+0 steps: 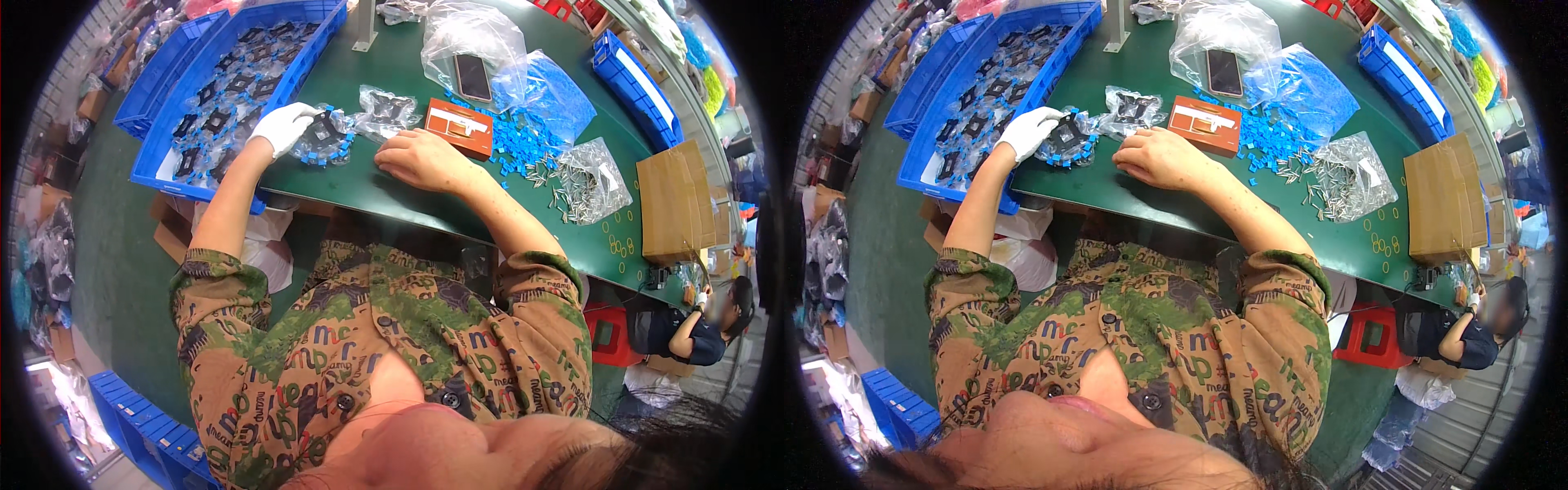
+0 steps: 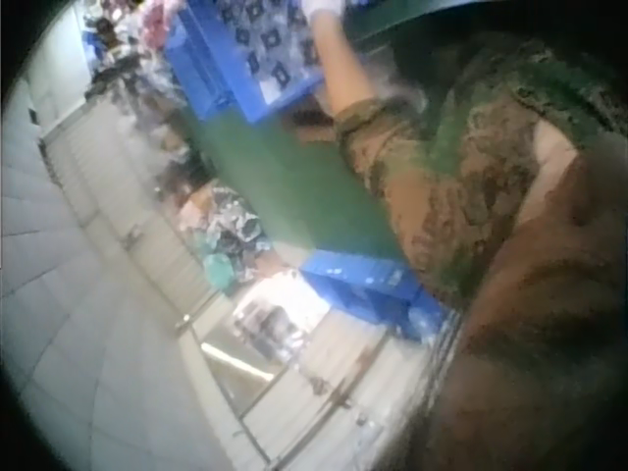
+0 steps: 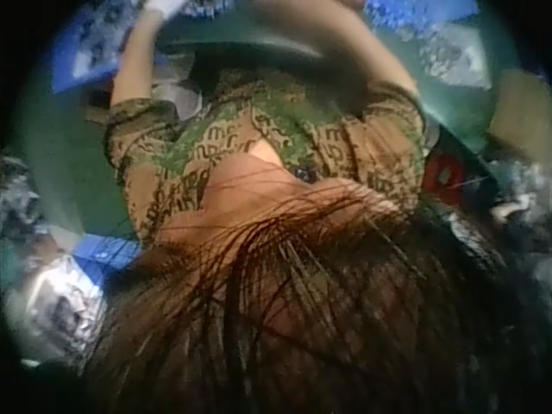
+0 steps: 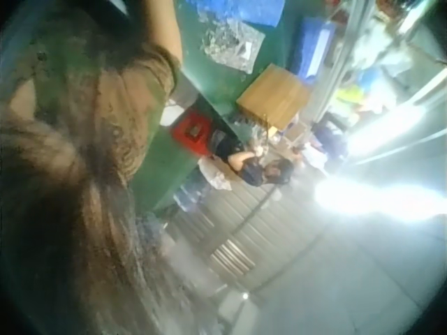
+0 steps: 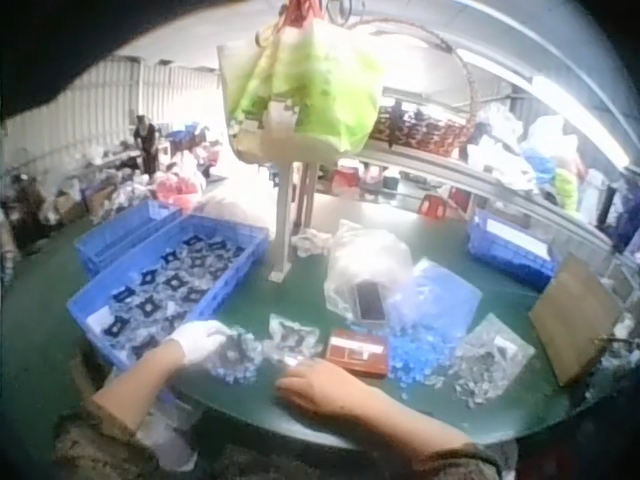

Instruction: The person assembles small electronic components at a factory workstation. They pick up black plastic frames from a blue bin, insert blue plastic pieces and metal pins into the frames, and use a hammer to secure the pins. The person then places the assembled units into a clear plastic bag.

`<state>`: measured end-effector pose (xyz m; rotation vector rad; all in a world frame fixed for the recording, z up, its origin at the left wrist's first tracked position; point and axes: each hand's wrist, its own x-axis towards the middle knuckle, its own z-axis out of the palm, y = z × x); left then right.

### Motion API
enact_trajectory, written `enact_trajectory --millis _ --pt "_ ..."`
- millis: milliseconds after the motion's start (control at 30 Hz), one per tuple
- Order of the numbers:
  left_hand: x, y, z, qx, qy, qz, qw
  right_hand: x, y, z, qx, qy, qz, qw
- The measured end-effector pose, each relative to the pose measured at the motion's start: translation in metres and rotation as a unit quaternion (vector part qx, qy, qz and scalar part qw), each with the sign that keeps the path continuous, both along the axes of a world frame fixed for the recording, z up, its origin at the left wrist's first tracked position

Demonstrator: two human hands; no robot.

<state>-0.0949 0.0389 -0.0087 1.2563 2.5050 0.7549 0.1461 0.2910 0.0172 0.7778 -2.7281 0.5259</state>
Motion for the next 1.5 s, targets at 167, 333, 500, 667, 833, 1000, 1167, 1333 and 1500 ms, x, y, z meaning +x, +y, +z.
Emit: enact_trajectory --millis 167,333,500,667,833,1000,1167,1333,1500 --pt "0.004 0.006 -0.001 -0.043 0.062 0.021 0.997 0.002 0.002 -0.001 0.011 0.003 -0.006 1.000" --pt "0.033 0.011 0.012 -0.096 0.161 0.056 0.981 0.004 0.007 -0.002 0.009 0.002 -0.009 1.000" --pt "0.056 0.019 0.036 -0.131 0.195 0.063 0.970 0.009 0.012 0.004 0.009 0.002 -0.014 1.000" --pt "0.038 0.020 0.023 -0.120 0.215 0.016 0.969 0.016 0.010 0.009 0.007 -0.004 -0.006 1.000" --pt "0.011 0.028 0.032 -0.201 0.037 -0.001 0.979 0.022 0.002 0.008 -0.013 -0.013 -0.003 1.000" --pt "-0.007 0.027 0.032 -0.203 -0.012 -0.036 0.978 0.030 -0.011 0.012 -0.010 -0.023 0.004 1.000" --pt "-0.006 0.023 0.025 -0.157 -0.095 -0.018 0.983 0.038 -0.013 0.015 0.018 -0.030 -0.009 0.999" --pt "0.024 0.005 0.010 0.003 -0.194 0.079 0.978 0.038 -0.016 0.014 0.013 -0.036 -0.025 0.999" --pt "0.046 0.002 0.006 0.034 -0.195 0.103 0.975 0.038 -0.016 0.013 0.001 -0.030 -0.029 0.999"
